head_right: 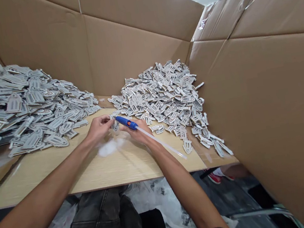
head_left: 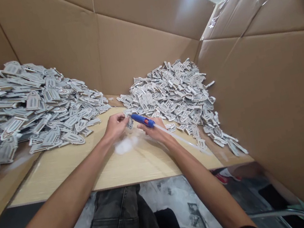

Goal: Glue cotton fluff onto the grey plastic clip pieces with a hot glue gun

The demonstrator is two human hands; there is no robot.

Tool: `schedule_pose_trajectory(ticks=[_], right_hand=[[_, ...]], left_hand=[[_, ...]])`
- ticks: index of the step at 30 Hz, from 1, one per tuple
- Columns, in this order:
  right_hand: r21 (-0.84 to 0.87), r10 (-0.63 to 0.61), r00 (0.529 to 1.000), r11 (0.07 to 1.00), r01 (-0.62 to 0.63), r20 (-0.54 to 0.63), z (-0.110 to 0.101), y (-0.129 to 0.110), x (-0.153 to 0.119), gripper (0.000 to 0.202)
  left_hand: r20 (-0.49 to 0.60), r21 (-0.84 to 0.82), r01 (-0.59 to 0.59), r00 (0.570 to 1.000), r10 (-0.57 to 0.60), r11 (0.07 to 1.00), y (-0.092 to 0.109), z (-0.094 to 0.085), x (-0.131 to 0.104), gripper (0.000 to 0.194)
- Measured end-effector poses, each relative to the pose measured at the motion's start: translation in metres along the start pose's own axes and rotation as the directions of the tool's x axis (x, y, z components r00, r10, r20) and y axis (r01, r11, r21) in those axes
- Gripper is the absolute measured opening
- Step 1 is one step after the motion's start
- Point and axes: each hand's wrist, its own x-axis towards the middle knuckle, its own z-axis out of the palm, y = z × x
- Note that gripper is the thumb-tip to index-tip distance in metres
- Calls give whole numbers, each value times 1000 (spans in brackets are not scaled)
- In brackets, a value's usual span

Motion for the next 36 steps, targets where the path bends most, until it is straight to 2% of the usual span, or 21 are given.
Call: schedule_pose_trajectory(ticks=[8,14,16,19,22,23,25,28,32,36], right_hand=[[0,38,999,999,-38,-5,0,-4,-2,51],[-27,44,999,999,-44,5,1,3,1,52],[-45,-14,1000,999,14,12,2,6,2,49],[-107,-178,984,978,178,13,8,9,4,43],[-157,-282,955,951,266,-91,11,9,5,43],[-149,-272,950,957,250,-152,11,8,5,44],[-74,-176,949,984,162,-262,9,6,4,46],[113,9,952,993,27,-305,4,3,3,48],[241,72,978,970,-23,-194,3,2,4,46],[278,87,996,957,-78,-18,5,0,5,40]], left_hand=[[-12,34,-76,997,76,997,1,-1,-4,24],[-21,112,-102,994,105,988,5,-2,-7,26],[-21,133,-109,993,113,985,6,-2,-8,25],[-15,139,-105,994,108,985,4,-3,-6,25],[-36,94,-67,997,71,993,0,-4,-3,25],[-42,69,-47,998,50,997,-1,-4,-1,26],[-39,15,-3,999,3,1000,-2,-3,0,26],[-12,-75,69,998,-70,995,1,-1,1,25],[31,-207,145,989,-141,968,5,3,-1,30],[64,-253,144,989,-132,956,5,4,-1,32]])
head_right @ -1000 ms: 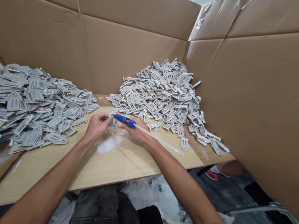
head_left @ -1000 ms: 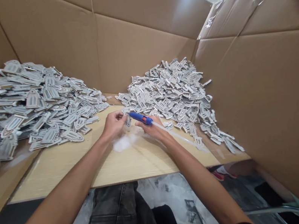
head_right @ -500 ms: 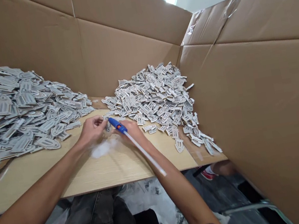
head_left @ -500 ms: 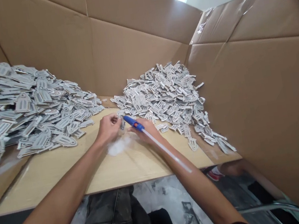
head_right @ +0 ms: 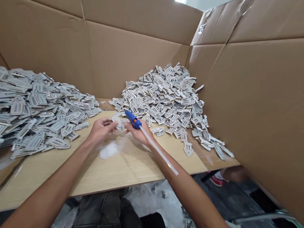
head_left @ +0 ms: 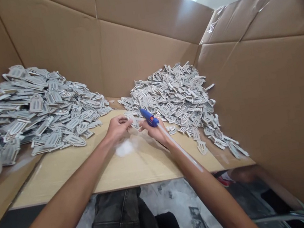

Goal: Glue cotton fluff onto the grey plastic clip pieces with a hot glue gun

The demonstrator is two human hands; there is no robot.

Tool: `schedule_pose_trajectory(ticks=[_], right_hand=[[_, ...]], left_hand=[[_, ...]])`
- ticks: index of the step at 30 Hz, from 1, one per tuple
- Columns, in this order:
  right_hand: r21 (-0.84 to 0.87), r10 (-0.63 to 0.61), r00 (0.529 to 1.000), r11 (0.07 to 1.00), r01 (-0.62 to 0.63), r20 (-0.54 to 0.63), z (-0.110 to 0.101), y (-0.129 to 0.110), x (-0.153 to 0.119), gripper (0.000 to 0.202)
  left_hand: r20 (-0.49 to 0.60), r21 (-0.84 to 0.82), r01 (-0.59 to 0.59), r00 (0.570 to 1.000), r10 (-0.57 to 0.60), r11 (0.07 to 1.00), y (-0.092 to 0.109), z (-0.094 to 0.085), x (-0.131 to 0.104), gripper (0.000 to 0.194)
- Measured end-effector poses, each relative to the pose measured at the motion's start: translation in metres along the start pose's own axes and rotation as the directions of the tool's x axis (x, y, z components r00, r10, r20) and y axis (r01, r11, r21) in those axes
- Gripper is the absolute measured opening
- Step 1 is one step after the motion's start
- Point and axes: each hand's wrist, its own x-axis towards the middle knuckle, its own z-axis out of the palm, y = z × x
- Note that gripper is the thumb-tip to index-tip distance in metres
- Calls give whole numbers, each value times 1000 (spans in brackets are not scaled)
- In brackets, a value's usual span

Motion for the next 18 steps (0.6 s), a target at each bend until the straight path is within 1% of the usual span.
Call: schedule_pose_trajectory(ticks=[2,5,8,13,15,17,18], right_hand=[[-19,-2,999,1000,3,48,1,0,0,38],[-16,5,997,1000,-4,77,2,2,1,44],[31,26,995,999,-29,94,4,4,2,50],[151,55,989,986,-76,139,5,-2,1,49],[198,63,988,976,-91,144,4,-4,0,46],[221,75,988,970,-103,132,3,-4,0,43],[225,81,989,968,-107,122,2,-4,0,42]], left_hand=[[2,-8,5,1000,-5,1000,0,0,0,32],[6,-35,28,1000,-28,999,0,-1,-1,35],[22,-63,39,999,-38,997,2,0,-2,38],[29,-77,80,997,-78,994,4,3,-3,36],[-21,-87,79,996,-81,993,5,1,-1,30],[-146,-72,16,989,-27,997,7,-4,3,20],[-224,-49,-41,974,29,998,8,-7,5,13]])
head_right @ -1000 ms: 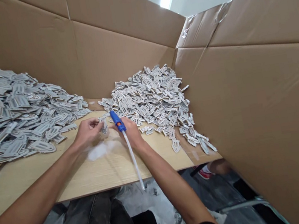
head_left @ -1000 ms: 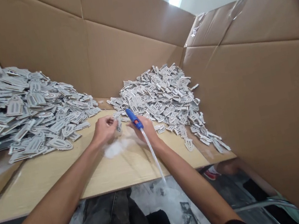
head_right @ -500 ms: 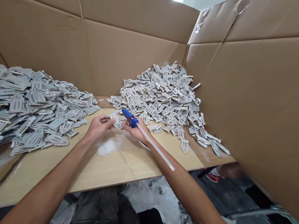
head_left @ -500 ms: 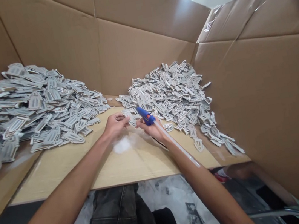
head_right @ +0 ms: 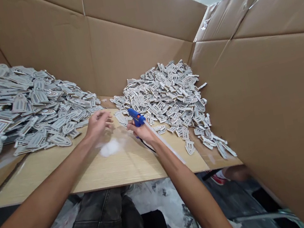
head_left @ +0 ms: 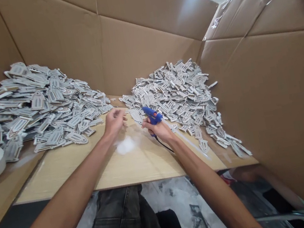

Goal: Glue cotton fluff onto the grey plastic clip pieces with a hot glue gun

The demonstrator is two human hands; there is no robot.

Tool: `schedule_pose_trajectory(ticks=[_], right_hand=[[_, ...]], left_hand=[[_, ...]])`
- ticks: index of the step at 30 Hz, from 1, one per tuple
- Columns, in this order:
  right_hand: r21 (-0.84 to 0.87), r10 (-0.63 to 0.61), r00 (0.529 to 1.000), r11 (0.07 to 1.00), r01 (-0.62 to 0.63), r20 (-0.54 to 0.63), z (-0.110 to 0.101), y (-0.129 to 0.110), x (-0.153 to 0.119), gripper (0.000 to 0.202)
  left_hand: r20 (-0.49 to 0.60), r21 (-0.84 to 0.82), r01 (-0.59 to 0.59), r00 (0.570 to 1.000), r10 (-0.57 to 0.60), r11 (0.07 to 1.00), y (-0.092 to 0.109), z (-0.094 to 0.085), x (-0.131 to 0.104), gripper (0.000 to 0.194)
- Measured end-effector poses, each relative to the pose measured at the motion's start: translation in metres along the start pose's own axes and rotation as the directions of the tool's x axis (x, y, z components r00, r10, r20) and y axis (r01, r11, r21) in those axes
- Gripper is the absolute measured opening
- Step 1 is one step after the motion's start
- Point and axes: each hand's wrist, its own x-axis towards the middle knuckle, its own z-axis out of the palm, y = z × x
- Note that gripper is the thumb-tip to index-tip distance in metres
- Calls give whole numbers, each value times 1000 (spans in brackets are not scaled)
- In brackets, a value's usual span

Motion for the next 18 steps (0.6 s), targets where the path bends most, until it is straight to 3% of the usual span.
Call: schedule_pose_trajectory(ticks=[3,6,9,11,13,16,18], right_hand=[[-4,5,1000,1000,-5,-13,-2,1,0,39],[-1,1,1000,1000,-1,6,-2,1,0,39],[27,2,1000,1000,-2,1,-2,0,1,43],[19,7,1000,1000,-6,-15,-2,1,1,45],[0,7,1000,1000,-7,-18,-2,3,2,47],[-30,8,1000,1000,-8,-9,-1,7,3,49],[-62,8,999,998,-10,-47,-1,9,4,49]], left_hand=[[-202,29,-158,966,161,987,6,-12,8,9],[-233,6,-82,969,81,997,11,-19,10,12],[-18,64,134,991,-133,989,9,-14,3,5],[210,98,205,952,-221,974,6,-6,-4,8],[371,84,205,902,-221,975,2,2,-11,17],[396,85,169,899,-189,982,0,6,-16,20],[370,127,210,897,-243,969,2,2,-14,21]])
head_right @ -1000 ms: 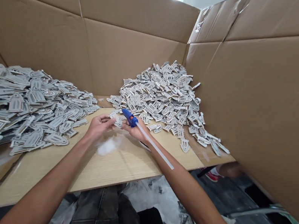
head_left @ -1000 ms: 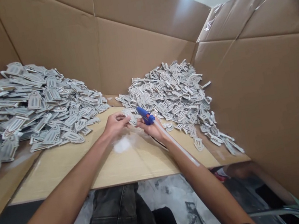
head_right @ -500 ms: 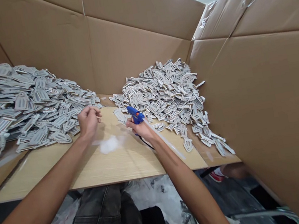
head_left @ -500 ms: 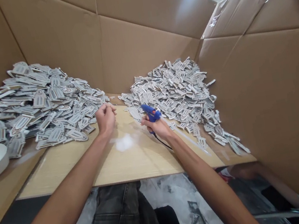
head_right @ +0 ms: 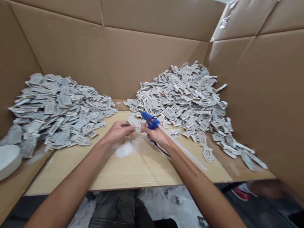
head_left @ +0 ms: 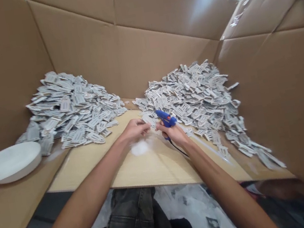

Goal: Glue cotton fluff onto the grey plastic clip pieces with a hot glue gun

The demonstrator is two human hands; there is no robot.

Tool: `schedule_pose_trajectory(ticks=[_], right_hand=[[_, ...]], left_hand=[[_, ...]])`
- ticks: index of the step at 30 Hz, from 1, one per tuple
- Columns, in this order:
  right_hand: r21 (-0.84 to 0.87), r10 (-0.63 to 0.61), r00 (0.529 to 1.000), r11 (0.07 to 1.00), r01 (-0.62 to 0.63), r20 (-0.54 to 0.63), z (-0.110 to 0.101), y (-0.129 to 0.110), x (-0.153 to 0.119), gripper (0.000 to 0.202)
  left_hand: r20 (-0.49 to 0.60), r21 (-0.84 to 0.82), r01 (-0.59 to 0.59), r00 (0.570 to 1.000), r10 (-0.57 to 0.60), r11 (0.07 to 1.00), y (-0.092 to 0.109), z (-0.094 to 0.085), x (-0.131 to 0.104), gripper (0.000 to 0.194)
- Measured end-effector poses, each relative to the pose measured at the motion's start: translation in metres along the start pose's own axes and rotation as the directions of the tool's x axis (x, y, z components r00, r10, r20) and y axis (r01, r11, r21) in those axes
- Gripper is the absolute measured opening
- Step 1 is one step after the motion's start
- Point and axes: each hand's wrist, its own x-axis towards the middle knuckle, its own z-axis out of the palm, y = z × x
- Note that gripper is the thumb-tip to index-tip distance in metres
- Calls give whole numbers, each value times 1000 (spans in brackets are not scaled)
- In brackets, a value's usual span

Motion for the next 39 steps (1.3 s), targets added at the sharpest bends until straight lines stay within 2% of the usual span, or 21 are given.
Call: schedule_pose_trajectory(ticks=[2,4,6,8,9,10,12,13,14,15,18,21,25,27,29,32,35,39], right_hand=[[-27,6,996,1000,-8,-88,-2,1,1,48],[-18,4,985,1000,-7,-174,-5,1,2,48],[1,6,977,1000,-6,-213,-8,1,3,48],[10,9,973,1000,-7,-230,-11,2,5,48],[14,9,972,1000,-6,-233,-11,3,5,48],[17,10,973,1000,-6,-230,-11,3,6,47],[23,10,976,1000,-5,-219,-10,4,7,46],[27,10,978,1000,-5,-210,-9,4,7,45],[30,12,980,1000,-6,-201,-9,5,8,44],[33,15,981,999,-9,-192,-8,5,7,44],[21,28,984,999,-25,-178,-8,4,6,43],[3,42,982,999,-42,-185,-10,7,6,40],[-11,60,969,998,-64,-240,-12,13,10,34],[-91,25,960,994,-52,-278,-14,15,12,30],[-254,-62,950,967,-19,-307,-17,15,12,23],[-520,-146,946,854,-28,-290,-20,9,8,13],[-718,-146,958,692,-79,-246,-22,2,4,17],[-854,-62,967,486,-187,-247,-32,-5,1,24]], left_hand=[[13,3,159,987,-159,987,3,-11,0,22],[28,-1,306,952,-306,952,9,-26,1,22],[-33,-17,335,941,-336,942,18,-45,3,21],[-222,-56,205,952,-213,977,30,-65,7,19],[-342,-71,93,933,-112,993,36,-75,9,18],[-466,-78,-48,885,7,996,43,-85,11,17],[-649,-54,-324,730,214,945,51,-99,16,25],[-695,-30,-413,663,278,910,52,-103,18,33],[-718,0,-467,615,325,885,51,-105,20,41],[-716,37,-476,601,355,879,48,-106,22,44],[-620,211,-356,671,406,910,30,-99,26,28],[-493,369,-278,751,440,887,16,-88,24,10],[-260,504,-217,885,386,836,9,-78,13,7],[-140,578,-214,925,354,788,5,-74,7,10],[-33,630,-228,947,320,742,0,-70,3,22],[125,661,-254,965,229,706,-8,-66,3,39],[256,697,-251,962,94,672,-11,-61,7,43],[340,745,-235,939,-52,624,-3,-55,7,51]])
